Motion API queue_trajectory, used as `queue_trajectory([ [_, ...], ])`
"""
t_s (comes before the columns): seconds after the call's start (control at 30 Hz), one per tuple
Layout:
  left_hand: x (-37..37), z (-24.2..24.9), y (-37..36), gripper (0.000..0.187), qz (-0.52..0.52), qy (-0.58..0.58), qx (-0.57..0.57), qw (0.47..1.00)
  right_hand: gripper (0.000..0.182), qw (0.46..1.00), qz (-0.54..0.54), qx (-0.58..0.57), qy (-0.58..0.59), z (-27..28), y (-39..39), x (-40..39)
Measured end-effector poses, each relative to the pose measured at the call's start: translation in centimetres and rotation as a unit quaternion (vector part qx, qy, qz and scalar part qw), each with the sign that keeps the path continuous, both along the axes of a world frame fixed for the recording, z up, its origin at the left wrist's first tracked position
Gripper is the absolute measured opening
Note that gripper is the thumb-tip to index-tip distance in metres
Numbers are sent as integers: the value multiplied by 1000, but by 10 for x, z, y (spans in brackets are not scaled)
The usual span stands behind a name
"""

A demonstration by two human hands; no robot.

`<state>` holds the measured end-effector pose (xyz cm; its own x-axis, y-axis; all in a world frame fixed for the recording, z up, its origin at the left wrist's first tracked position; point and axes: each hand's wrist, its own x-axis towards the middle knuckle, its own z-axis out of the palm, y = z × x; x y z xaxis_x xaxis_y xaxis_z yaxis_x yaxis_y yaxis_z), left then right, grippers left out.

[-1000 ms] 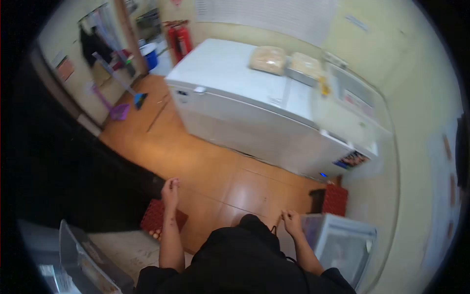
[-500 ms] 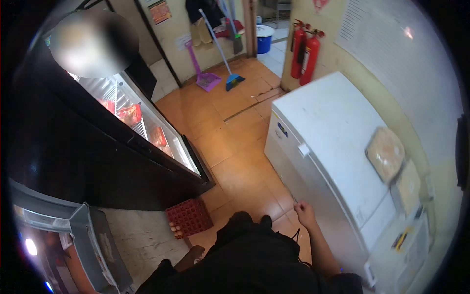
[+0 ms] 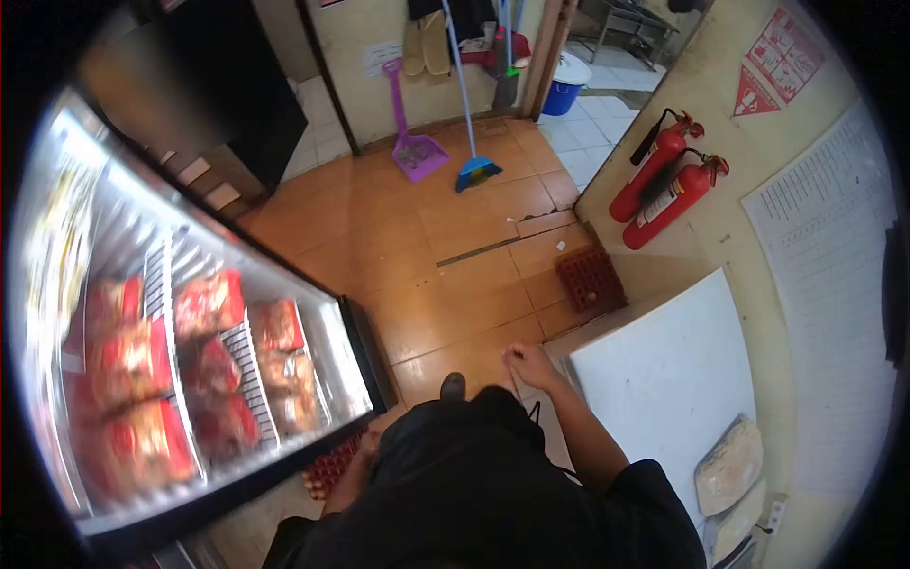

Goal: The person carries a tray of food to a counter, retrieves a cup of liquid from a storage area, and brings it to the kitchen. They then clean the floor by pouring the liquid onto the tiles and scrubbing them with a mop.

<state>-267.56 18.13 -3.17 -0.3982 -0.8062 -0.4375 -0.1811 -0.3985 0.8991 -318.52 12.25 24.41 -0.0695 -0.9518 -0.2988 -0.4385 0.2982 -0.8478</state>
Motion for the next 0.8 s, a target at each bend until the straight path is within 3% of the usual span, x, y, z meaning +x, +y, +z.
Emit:
queue_trajectory([
  [0.07, -27, 14, -99, 19, -41, -62, -83, 994, 29, 999, -1, 53, 11, 4, -18, -24],
  [0.13, -81, 59, -220, 14, 1, -138, 39, 990, 30, 997, -37, 68, 27, -5, -41, -61],
  [0.17, -109, 80, -270, 18, 102, -56, 124, 986, 29, 995, -71, 61, 33, -19, -49, -79],
  [0.2, -103, 39, -323, 19, -5, -132, -16, 991, 29, 992, -104, 55, 38, -27, -61, -97],
  [0.23, -146, 96, -357, 18, 95, -123, 54, 986, 30, 990, -109, 70, 48, -31, -78, -115],
  [0.3, -179, 88, -426, 22, 132, -43, 6, 990, 31, 986, -116, 102, 69, -34, -119, -158],
  [0.4, -246, 123, -486, 18, 121, -33, -17, 992, 34, 975, -82, 183, 93, -50, -197, -226],
  [0.43, -245, 90, -503, 16, 76, 142, -31, 986, 35, 980, -86, 156, 84, -41, -233, -246],
  [0.47, -272, 108, -507, 16, 138, -31, 23, 990, 36, 985, -88, 132, 72, -24, -272, -262],
  [0.53, -282, 77, -525, 17, 71, 6, 130, 989, 39, 987, -63, 125, 75, 14, -350, -294],
  [0.6, -307, 95, -544, 16, 51, -103, 237, 965, 43, 990, -26, 91, 104, 19, -429, -333],
  [0.73, -350, 94, -575, 19, -44, -237, 286, 927, 44, 994, -36, 34, 102, 21, -566, -398],
  [0.8, -378, 85, -613, 20, -92, -282, 286, 911, 44, 994, -77, 34, 70, -5, -612, -437],
])
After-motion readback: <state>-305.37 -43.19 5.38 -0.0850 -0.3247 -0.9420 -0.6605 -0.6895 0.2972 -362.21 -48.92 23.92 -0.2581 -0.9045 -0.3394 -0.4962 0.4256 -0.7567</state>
